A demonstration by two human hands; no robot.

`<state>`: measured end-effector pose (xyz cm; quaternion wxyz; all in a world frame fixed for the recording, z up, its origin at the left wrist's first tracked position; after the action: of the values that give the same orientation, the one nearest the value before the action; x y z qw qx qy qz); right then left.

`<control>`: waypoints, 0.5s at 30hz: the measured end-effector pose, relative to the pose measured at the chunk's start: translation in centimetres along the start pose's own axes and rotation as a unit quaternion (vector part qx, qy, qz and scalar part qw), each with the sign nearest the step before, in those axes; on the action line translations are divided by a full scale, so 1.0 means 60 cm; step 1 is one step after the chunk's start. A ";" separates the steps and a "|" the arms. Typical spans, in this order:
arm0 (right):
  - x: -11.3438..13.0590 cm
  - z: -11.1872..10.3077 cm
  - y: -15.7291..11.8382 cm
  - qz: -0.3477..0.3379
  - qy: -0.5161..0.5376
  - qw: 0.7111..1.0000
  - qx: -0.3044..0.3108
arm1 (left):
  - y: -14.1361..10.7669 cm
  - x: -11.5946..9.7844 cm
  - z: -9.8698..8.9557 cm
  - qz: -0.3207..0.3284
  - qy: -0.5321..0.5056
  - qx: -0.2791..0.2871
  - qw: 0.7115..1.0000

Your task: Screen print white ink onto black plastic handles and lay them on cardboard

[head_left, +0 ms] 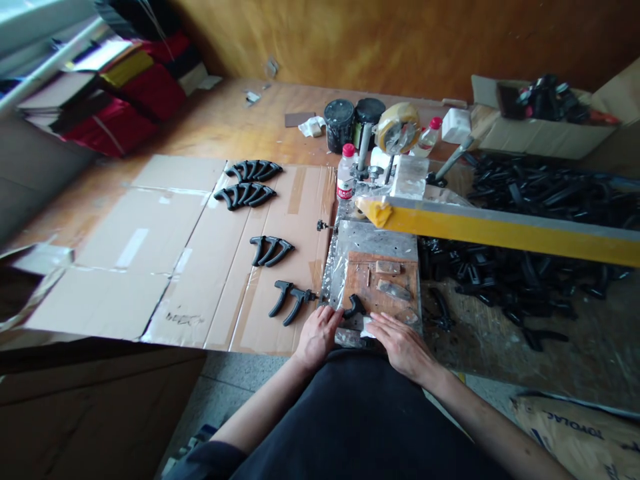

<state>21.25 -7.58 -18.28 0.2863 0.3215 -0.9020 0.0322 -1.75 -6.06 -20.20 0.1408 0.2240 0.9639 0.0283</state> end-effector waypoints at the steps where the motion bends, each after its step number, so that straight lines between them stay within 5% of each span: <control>1: -0.001 -0.009 -0.004 0.026 0.029 0.999 -0.004 | 0.000 -0.001 0.000 0.000 -0.001 -0.002 1.000; 3: -0.012 -0.025 -0.011 0.113 0.116 0.986 -0.030 | -0.001 -0.003 0.000 -0.001 -0.013 -0.007 1.000; 5: -0.034 -0.039 -0.022 0.226 0.229 0.943 -0.089 | -0.004 -0.002 -0.001 -0.022 -0.035 -0.022 0.999; 8: -0.085 -0.057 -0.045 0.377 0.399 0.804 -0.229 | -0.014 0.021 -0.007 -0.100 -0.072 -0.065 0.990; 11: -0.144 -0.077 -0.070 0.449 0.511 0.644 -0.351 | -0.034 0.081 -0.016 -0.251 -0.074 -0.116 0.958; 13: -0.180 -0.092 -0.081 0.453 0.541 0.582 -0.404 | -0.055 0.135 -0.021 -0.381 -0.048 -0.128 0.914; 15: -0.211 -0.107 -0.086 0.447 0.547 0.553 -0.442 | -0.079 0.184 -0.021 -0.477 -0.021 -0.102 0.873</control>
<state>35.50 -2.99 -20.39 0.7791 -0.3696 -0.5005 -0.0768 -13.63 -5.43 -22.41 0.1796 -0.2780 0.9423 0.0510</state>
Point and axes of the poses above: each hand's wrist, its own y-axis towards the middle knuckle, its own z-axis out of the palm, x = y × z, the point moved 1 cm from there along y, towards the middle knuckle, and after that the axes turned 1 degree about -z, right-handed, at the moved point
